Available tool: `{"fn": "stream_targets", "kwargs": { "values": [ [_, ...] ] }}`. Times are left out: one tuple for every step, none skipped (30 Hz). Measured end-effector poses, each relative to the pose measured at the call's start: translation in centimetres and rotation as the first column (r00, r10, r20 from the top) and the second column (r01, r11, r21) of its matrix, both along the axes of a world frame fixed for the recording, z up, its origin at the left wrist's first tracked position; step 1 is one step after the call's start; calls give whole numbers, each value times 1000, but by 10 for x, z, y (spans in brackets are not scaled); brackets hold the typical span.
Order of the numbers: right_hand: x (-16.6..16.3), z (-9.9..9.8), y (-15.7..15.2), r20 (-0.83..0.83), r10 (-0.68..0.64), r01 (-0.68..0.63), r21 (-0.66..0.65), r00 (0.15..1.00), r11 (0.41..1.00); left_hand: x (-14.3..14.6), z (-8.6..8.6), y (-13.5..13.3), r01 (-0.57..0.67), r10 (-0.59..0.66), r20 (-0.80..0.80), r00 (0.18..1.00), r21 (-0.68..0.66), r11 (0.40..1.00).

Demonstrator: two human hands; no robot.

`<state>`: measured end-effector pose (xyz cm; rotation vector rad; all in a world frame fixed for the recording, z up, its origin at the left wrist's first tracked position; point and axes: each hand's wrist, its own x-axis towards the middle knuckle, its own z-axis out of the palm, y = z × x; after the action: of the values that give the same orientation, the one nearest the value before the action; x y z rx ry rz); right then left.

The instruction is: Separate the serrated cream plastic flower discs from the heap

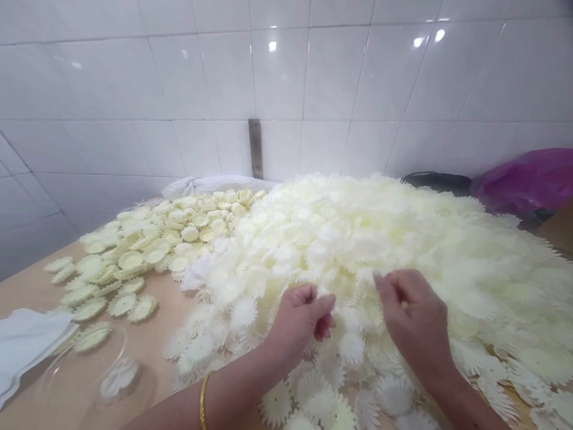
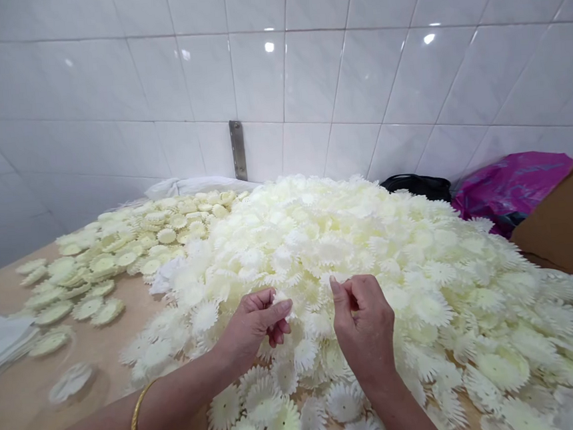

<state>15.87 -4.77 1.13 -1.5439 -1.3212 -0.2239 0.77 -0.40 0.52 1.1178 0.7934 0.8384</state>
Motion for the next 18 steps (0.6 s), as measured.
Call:
{"fn": "stream_targets", "kwargs": {
  "values": [
    [-1, 0, 0, -1, 0, 0, 1, 1000, 1000, 0, 0, 0, -7, 7, -4, 1000, 5, 1000],
    [-2, 1, -1, -9, -3, 3, 3, 1000, 1000, 0, 1, 0, -16, 16, -10, 1000, 10, 1000],
    [-3, 1, -1, -19, -8, 8, 12, 1000, 1000, 0, 1, 0, -24, 24, -16, 1000, 14, 1000],
    [-4, 0, -2, -29, -8, 9, 26, 1000, 1000, -1, 1, 0, -30, 30, -21, 999, 16, 999],
    [-5, 0, -3, -34, 2, 0, 45, 999, 999, -1, 1, 0, -34, 34, -23, 999, 15, 999],
    [-7, 1, -4, -33, 32, -30, 61, 999, 998, -1, 1, 0, -35, 36, -21, 999, 13, 999],
    [-9, 1, -6, -28, 88, -87, 64, 996, 994, -1, 1, 0, -35, 35, -16, 999, 10, 999],
    [-11, 1, -7, -26, 168, -166, 49, 985, 985, -1, 0, 0, -33, 33, -9, 999, 7, 999],
    [-13, 2, -8, -36, 259, -259, 15, 965, 966, -1, 0, 0, -28, 28, 2, 1000, 4, 1000],
    [-15, 2, -9, -62, 348, -351, -31, 935, 936, 0, -1, 0, -20, 20, 17, 1000, -2, 1000],
    [-16, 3, -9, -107, 421, -430, -79, 901, 899, 0, -2, 0, -8, 8, 32, 999, -12, 1000],
    [-18, 3, -9, -169, 468, -490, -118, 867, 864, 0, -3, -1, 11, -10, 49, 999, -26, 1000],
    [-18, 3, -8, -241, 496, -537, -145, 834, 831, 0, -3, -1, 36, -33, 65, 997, -42, 998],
    [-19, 3, -8, -316, 514, -580, -164, 797, 798, 0, -3, -1, 62, -57, 77, 995, -59, 996],
    [-19, 4, -7, -391, 529, -625, -174, 753, 761, 0, -3, -2, 85, -79, 83, 993, -72, 994],
    [-19, 4, -7, -465, 543, -674, -174, 699, 718, 0, -2, -2, 108, -101, 83, 991, -78, 991],
    [-18, 5, -6, -532, 561, -728, -164, 634, 666, 0, -1, -2, 133, -127, 83, 988, -77, 988],
    [-18, 6, -6, -588, 578, -776, -143, 566, 614, -1, 0, -2, 161, -154, 87, 984, -74, 984]
  ]
}}
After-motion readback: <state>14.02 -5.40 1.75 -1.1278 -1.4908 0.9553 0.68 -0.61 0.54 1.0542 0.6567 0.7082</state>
